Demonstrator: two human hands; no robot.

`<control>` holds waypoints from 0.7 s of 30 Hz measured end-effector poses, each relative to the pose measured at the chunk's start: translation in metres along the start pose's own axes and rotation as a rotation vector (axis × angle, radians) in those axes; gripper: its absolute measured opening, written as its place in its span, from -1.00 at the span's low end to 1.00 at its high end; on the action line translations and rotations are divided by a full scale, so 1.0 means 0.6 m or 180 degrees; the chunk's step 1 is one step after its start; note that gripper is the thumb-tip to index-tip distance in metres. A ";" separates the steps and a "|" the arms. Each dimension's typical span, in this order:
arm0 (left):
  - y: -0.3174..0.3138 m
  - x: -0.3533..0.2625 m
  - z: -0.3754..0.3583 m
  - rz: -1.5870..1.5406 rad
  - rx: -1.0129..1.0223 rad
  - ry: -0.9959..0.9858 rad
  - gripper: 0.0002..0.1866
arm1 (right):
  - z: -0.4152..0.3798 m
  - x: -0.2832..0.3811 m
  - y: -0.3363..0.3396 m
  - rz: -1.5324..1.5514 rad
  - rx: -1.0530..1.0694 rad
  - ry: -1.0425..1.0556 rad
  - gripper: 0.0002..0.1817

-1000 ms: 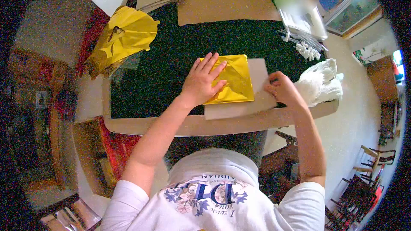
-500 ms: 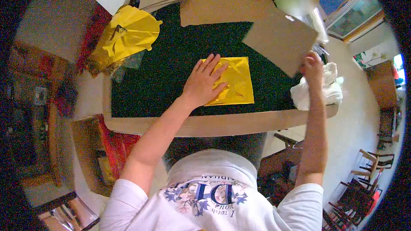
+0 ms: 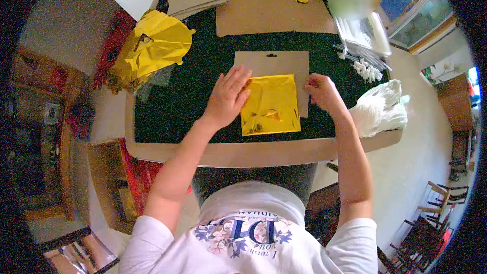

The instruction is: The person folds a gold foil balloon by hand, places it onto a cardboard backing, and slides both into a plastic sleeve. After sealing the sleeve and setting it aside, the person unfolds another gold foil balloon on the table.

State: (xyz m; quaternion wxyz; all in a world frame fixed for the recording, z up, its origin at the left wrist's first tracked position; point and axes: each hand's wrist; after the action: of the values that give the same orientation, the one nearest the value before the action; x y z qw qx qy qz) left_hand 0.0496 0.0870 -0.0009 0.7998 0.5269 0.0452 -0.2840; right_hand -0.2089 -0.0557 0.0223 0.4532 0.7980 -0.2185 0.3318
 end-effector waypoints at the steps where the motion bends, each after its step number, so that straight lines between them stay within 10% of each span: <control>1: 0.004 0.012 -0.004 -0.0027 0.0052 0.0051 -0.52 | 0.000 -0.005 0.000 0.0016 0.0130 -0.0010 -0.91; 21: 0.059 -0.054 -0.089 -0.0223 0.0108 0.0340 -0.31 | -0.073 0.019 -0.009 -0.0631 0.0378 -0.0027 -0.79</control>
State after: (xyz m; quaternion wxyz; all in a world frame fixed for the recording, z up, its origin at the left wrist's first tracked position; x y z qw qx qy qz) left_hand 0.0526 0.1564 0.0168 0.7767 0.5529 0.1014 -0.2840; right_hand -0.2118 -0.0156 0.0436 0.4349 0.8425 -0.1204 0.2943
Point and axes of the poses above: each hand's wrist, its own z-axis towards the middle knuckle, its own y-axis out of the back of the hand, x = y × z, and after that the axes turned 13 degrees about -y, right-handed
